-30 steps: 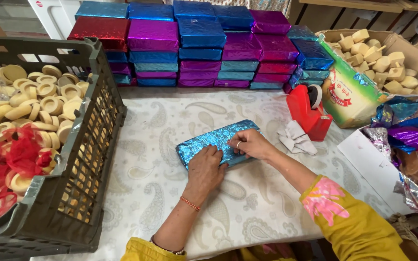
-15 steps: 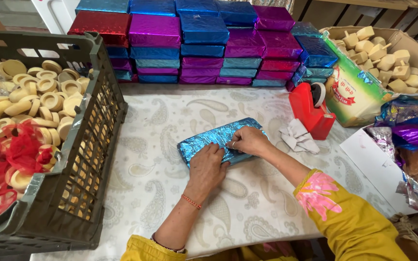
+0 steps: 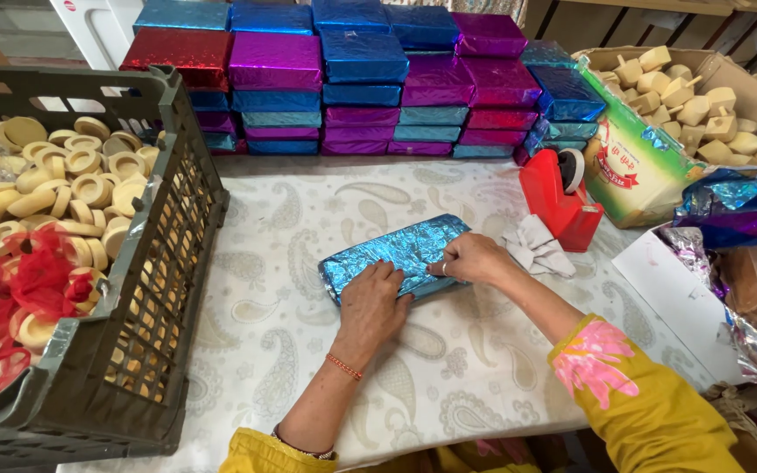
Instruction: Wrapping gift boxes or merchandise in colored foil and clear plastic.
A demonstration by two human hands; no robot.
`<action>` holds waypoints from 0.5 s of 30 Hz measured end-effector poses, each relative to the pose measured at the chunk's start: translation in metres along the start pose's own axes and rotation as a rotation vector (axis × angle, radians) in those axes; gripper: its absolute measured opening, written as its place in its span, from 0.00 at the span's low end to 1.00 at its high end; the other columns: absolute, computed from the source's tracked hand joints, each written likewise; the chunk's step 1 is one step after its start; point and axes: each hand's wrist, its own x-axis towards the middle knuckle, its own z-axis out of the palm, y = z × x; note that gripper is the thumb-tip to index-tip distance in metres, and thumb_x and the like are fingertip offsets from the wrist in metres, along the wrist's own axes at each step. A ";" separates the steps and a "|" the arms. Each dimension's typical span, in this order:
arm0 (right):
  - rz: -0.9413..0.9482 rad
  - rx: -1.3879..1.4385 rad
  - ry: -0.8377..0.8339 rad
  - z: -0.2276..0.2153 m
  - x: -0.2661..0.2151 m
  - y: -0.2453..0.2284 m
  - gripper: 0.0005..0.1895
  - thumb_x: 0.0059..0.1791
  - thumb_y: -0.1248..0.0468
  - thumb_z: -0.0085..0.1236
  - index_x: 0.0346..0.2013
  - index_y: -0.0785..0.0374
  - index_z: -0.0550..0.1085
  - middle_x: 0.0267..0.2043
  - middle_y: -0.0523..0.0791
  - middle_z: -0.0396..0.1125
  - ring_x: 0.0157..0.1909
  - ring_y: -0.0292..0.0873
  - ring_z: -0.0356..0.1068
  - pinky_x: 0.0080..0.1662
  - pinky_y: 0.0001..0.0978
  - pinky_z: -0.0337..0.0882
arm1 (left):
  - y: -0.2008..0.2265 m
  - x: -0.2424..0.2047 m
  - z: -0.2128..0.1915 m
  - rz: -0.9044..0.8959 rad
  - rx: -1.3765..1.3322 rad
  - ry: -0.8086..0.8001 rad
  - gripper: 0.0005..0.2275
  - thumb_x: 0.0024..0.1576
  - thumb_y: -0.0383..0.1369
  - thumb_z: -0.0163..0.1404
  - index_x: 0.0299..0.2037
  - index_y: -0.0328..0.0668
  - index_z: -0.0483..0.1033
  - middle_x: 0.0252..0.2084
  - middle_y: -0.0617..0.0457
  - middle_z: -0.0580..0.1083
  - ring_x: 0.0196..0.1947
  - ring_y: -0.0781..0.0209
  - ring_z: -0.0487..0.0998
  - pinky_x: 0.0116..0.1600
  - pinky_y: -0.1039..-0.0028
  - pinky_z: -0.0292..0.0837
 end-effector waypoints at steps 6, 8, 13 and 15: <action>-0.052 0.113 0.038 0.011 0.000 0.056 0.27 0.42 0.43 0.67 0.11 0.59 0.72 0.14 0.41 0.68 0.19 0.36 0.64 0.28 0.35 0.63 | 0.002 0.001 -0.003 -0.035 0.004 -0.053 0.14 0.46 0.34 0.64 0.40 0.38 0.80 0.42 0.50 0.76 0.49 0.52 0.76 0.50 0.64 0.73; -0.028 0.165 0.029 0.015 -0.001 0.076 0.27 0.42 0.44 0.68 0.11 0.61 0.72 0.14 0.41 0.67 0.18 0.35 0.63 0.27 0.33 0.62 | 0.004 0.001 -0.005 -0.061 0.002 -0.088 0.14 0.47 0.34 0.63 0.41 0.39 0.80 0.42 0.50 0.76 0.49 0.53 0.77 0.51 0.64 0.73; 0.009 0.384 -0.013 0.028 0.008 0.119 0.24 0.44 0.49 0.69 0.15 0.63 0.73 0.15 0.41 0.65 0.18 0.33 0.60 0.25 0.31 0.58 | 0.002 0.000 -0.003 -0.037 -0.002 -0.045 0.15 0.45 0.35 0.64 0.41 0.38 0.80 0.45 0.50 0.77 0.49 0.52 0.76 0.49 0.64 0.74; 0.071 0.666 -0.143 0.031 0.011 0.126 0.22 0.47 0.50 0.64 0.20 0.63 0.74 0.16 0.41 0.64 0.18 0.33 0.57 0.23 0.29 0.56 | 0.003 0.001 -0.003 -0.020 0.015 -0.015 0.17 0.44 0.37 0.64 0.42 0.38 0.80 0.45 0.49 0.77 0.51 0.51 0.77 0.49 0.63 0.74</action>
